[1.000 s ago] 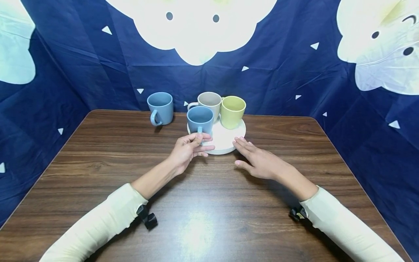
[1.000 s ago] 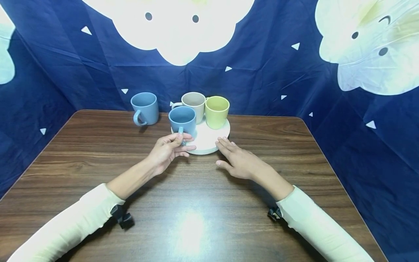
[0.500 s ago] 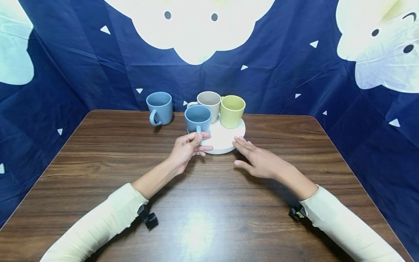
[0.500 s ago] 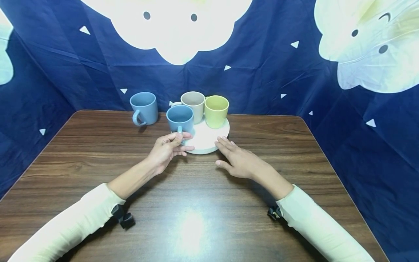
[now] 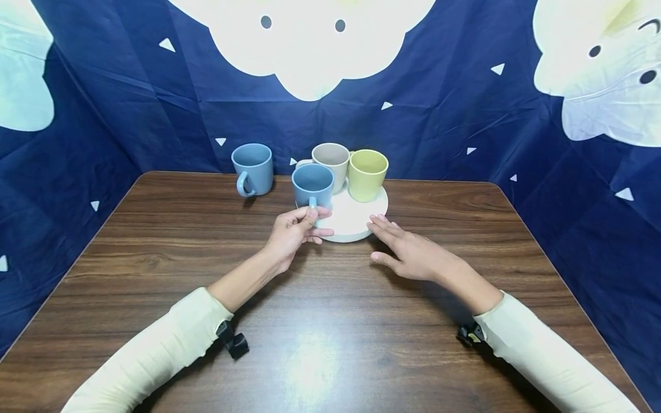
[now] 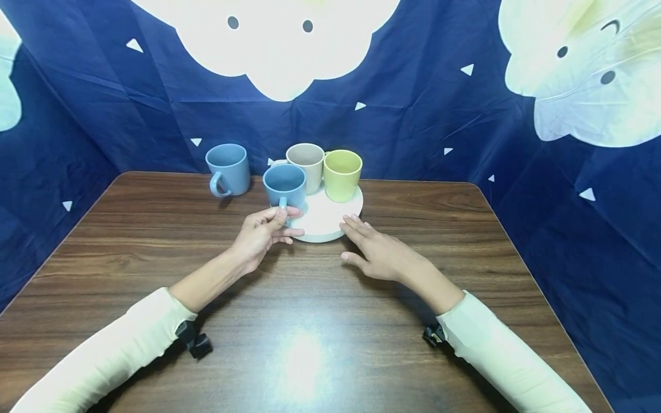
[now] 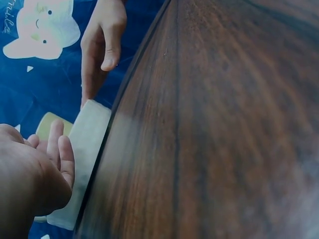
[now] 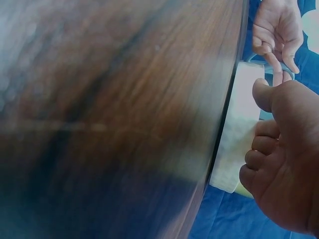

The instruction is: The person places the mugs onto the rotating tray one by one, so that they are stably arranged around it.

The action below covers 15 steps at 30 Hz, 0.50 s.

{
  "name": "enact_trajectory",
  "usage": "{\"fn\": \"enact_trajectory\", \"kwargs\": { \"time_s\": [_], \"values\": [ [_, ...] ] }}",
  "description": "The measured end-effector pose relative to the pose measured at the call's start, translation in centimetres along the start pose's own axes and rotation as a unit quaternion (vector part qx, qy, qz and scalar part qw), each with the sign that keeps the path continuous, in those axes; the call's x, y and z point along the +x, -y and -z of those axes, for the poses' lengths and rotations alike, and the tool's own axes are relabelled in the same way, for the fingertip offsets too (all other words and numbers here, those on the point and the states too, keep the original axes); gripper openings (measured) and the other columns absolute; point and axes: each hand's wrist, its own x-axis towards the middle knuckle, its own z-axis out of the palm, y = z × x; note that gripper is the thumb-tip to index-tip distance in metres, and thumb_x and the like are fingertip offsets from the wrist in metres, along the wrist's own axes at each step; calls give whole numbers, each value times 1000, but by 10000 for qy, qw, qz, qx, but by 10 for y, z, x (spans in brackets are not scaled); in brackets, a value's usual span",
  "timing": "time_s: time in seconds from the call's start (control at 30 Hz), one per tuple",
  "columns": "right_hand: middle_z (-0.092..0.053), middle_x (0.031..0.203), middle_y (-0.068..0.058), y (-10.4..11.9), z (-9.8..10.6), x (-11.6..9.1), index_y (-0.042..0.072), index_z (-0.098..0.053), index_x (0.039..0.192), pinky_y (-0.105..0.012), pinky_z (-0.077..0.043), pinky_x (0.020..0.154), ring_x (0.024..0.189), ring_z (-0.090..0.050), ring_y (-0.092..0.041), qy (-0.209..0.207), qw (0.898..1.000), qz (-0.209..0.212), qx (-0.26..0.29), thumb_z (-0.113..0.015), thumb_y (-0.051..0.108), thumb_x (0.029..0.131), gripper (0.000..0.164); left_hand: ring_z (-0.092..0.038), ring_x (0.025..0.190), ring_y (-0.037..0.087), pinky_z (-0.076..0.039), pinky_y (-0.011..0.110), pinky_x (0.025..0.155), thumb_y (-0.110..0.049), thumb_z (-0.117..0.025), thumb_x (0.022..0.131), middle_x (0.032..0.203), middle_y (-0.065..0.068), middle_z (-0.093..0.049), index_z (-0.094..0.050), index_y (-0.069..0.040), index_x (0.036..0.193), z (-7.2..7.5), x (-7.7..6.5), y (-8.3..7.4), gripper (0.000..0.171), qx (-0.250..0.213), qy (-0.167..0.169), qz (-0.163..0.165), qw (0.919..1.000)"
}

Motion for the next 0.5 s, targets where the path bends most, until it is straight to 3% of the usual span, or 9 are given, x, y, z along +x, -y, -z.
{"fn": "enact_trajectory", "kwargs": {
  "time_s": [0.13, 0.33, 0.5],
  "values": [
    [-24, 187, -22, 0, 1, 0, 3, -33, 177, -60, -27, 142, 175, -25, -40, -18, 10000, 34, -7, -61, 36, 118, 73, -85, 100, 7, -66, 25, 80, -27, -49, 123, 160, 24, -65, -68, 4, 145, 1, -1, -4, 43, 54, 75, -9, 10000],
    [-23, 187, -21, 2, 2, 0, 4, -32, 177, -59, -27, 142, 175, -25, -40, -5, 10000, -3, -38, -61, 37, 118, 74, -84, 104, 8, -68, 27, 82, -28, -48, 123, 164, 20, -63, -61, 15, 135, 1, -2, -8, 46, 122, 177, 13, 9998],
    [-22, 188, -20, 4, 1, 0, 6, -31, 178, -59, -27, 142, 175, -25, -39, 37, 9999, -94, -39, -60, 39, 118, 75, -83, 105, 7, -69, 29, 85, -31, -47, 123, 168, 19, -59, -59, 8, 152, 5, -3, -7, 50, 171, 279, 67, 9994]
  ]
}}
